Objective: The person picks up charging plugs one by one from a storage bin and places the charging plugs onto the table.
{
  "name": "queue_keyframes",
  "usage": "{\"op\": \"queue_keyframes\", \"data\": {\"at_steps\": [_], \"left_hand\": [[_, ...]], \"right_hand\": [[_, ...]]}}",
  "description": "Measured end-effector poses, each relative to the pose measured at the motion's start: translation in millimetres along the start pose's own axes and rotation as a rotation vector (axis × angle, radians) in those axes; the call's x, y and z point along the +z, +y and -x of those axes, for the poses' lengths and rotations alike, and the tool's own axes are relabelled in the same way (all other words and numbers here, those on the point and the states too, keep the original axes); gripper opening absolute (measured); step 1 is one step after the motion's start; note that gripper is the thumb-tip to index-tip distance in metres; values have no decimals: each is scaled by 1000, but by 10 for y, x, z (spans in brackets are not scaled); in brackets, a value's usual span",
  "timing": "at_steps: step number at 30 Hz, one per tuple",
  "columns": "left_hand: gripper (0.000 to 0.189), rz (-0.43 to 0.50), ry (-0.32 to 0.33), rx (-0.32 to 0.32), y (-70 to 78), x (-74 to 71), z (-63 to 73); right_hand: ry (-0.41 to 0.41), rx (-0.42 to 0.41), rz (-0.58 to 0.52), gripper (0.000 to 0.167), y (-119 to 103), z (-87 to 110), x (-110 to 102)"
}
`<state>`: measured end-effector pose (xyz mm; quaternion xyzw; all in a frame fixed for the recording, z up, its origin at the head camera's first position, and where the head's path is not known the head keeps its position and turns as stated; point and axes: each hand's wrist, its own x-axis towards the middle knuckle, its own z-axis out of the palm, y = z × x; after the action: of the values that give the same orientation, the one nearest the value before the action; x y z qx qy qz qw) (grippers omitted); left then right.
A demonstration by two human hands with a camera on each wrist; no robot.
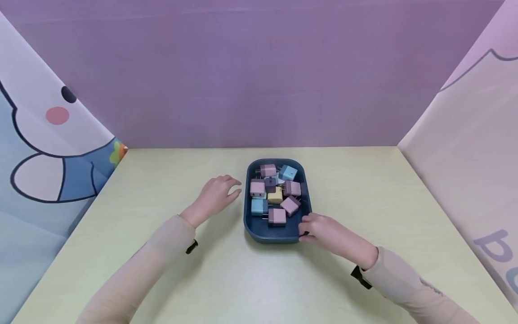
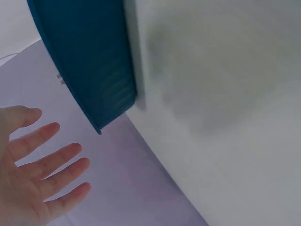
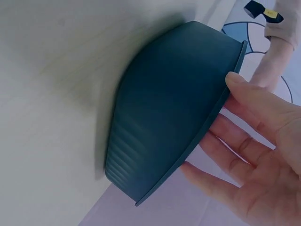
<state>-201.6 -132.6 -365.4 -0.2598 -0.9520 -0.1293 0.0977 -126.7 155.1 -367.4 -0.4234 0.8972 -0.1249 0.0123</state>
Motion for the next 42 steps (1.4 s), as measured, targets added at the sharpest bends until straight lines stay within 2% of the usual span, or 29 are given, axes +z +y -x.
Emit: {"op": "queue_keyframes", "data": {"at_steps": [4, 12, 19, 31, 42], "left_hand": [[25, 10, -68, 9, 62, -44, -102], [28, 13, -250, 10, 187, -98, -340], [29, -10, -362, 91, 263, -63, -526], [20, -11, -435, 157, 297, 85, -700], [24, 15, -484, 117, 300, 136, -784]], "right_hand": [[-2, 2, -5, 7, 1, -5, 3], [-17, 11, -12, 7, 14, -20, 6], [-22, 26, -14, 8, 15, -15, 1], [-12, 8, -13, 9, 3, -6, -9], [-19, 10, -20, 8, -11, -13, -16]]}}
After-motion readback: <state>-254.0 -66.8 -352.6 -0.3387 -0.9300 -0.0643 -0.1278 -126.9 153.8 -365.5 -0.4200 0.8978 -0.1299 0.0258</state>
